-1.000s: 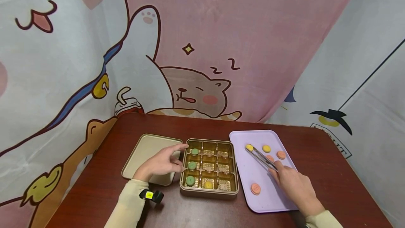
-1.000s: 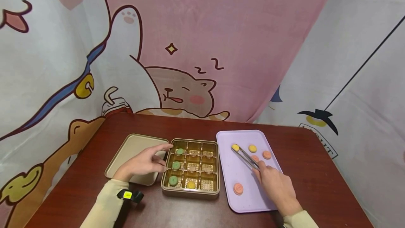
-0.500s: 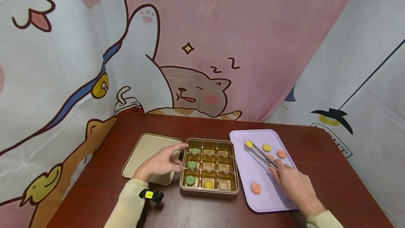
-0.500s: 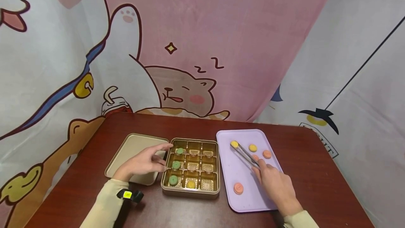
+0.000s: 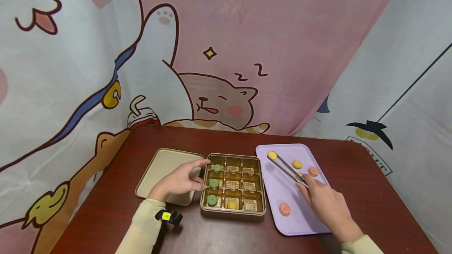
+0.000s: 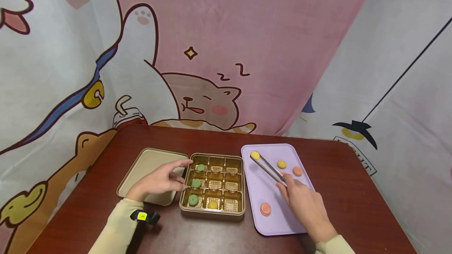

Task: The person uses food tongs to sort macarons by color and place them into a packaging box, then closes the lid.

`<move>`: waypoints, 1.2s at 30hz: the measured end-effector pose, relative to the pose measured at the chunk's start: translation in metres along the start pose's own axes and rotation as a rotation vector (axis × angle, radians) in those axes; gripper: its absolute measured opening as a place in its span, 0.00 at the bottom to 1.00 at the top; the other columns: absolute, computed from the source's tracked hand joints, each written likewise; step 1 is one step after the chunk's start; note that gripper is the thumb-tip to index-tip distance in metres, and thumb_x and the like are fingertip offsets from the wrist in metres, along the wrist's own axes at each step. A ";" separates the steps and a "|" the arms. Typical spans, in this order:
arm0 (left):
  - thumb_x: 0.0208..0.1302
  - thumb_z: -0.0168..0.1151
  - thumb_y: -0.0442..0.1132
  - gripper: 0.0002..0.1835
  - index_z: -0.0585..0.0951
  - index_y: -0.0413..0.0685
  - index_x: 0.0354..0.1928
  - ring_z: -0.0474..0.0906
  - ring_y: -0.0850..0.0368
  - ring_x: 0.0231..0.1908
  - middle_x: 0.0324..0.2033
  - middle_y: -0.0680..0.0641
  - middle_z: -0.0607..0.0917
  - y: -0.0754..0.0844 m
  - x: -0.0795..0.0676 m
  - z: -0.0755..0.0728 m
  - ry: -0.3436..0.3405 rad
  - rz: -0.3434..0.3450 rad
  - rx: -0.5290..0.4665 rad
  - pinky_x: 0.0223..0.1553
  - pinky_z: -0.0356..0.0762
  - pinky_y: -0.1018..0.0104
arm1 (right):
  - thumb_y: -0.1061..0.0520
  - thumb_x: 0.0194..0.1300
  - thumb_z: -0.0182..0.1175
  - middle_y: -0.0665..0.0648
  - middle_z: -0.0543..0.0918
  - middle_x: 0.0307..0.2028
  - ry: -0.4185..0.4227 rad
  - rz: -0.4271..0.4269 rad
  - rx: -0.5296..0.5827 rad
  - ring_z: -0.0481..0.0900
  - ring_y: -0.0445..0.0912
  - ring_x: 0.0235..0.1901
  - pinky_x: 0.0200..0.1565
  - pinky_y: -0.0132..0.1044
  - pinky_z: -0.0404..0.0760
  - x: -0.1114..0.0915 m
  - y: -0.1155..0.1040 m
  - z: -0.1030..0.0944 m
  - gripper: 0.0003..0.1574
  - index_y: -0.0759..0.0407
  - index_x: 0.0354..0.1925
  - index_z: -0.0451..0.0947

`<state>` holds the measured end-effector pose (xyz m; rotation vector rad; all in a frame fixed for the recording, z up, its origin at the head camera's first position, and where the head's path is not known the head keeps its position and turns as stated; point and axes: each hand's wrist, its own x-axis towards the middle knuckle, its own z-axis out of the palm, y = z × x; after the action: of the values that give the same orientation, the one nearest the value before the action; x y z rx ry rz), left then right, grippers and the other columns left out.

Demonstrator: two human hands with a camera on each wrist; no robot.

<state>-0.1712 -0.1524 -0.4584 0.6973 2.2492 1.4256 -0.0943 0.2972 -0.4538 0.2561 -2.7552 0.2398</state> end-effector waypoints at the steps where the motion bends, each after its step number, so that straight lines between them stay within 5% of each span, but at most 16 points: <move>1: 0.61 0.71 0.29 0.46 0.63 0.44 0.80 0.88 0.48 0.48 0.76 0.31 0.65 0.000 0.000 0.000 0.001 -0.001 0.000 0.47 0.87 0.66 | 0.46 0.72 0.67 0.58 0.86 0.32 0.002 -0.002 -0.001 0.82 0.56 0.22 0.14 0.54 0.72 0.000 -0.002 -0.001 0.15 0.52 0.49 0.76; 16: 0.61 0.71 0.29 0.46 0.63 0.43 0.80 0.88 0.48 0.48 0.76 0.31 0.65 0.001 0.000 0.000 0.003 -0.003 -0.006 0.46 0.87 0.66 | 0.48 0.62 0.74 0.50 0.79 0.24 0.144 -0.212 -0.002 0.72 0.47 0.13 0.12 0.45 0.67 -0.002 -0.033 -0.005 0.19 0.51 0.44 0.75; 25: 0.61 0.72 0.29 0.46 0.63 0.43 0.80 0.88 0.47 0.48 0.75 0.30 0.65 0.001 0.000 0.001 0.001 0.003 0.000 0.46 0.87 0.66 | 0.45 0.65 0.72 0.35 0.65 0.20 0.123 -0.300 0.015 0.64 0.34 0.16 0.13 0.35 0.62 -0.005 -0.051 -0.005 0.15 0.46 0.42 0.77; 29: 0.61 0.72 0.30 0.46 0.63 0.43 0.80 0.88 0.47 0.48 0.75 0.30 0.65 0.001 -0.001 0.001 0.001 0.003 0.003 0.46 0.87 0.66 | 0.41 0.71 0.67 0.32 0.63 0.21 0.141 -0.359 0.036 0.64 0.32 0.16 0.13 0.34 0.61 -0.005 -0.057 -0.005 0.12 0.45 0.42 0.78; 36: 0.61 0.72 0.29 0.46 0.62 0.43 0.80 0.87 0.47 0.48 0.75 0.31 0.66 0.002 -0.001 0.001 0.003 -0.004 0.003 0.46 0.87 0.66 | 0.34 0.79 0.52 0.41 0.73 0.20 0.184 -0.444 0.012 0.71 0.40 0.14 0.11 0.37 0.62 -0.005 -0.062 -0.002 0.22 0.48 0.43 0.79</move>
<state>-0.1697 -0.1515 -0.4567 0.6923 2.2545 1.4221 -0.0756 0.2381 -0.4454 0.7922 -2.4377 0.1521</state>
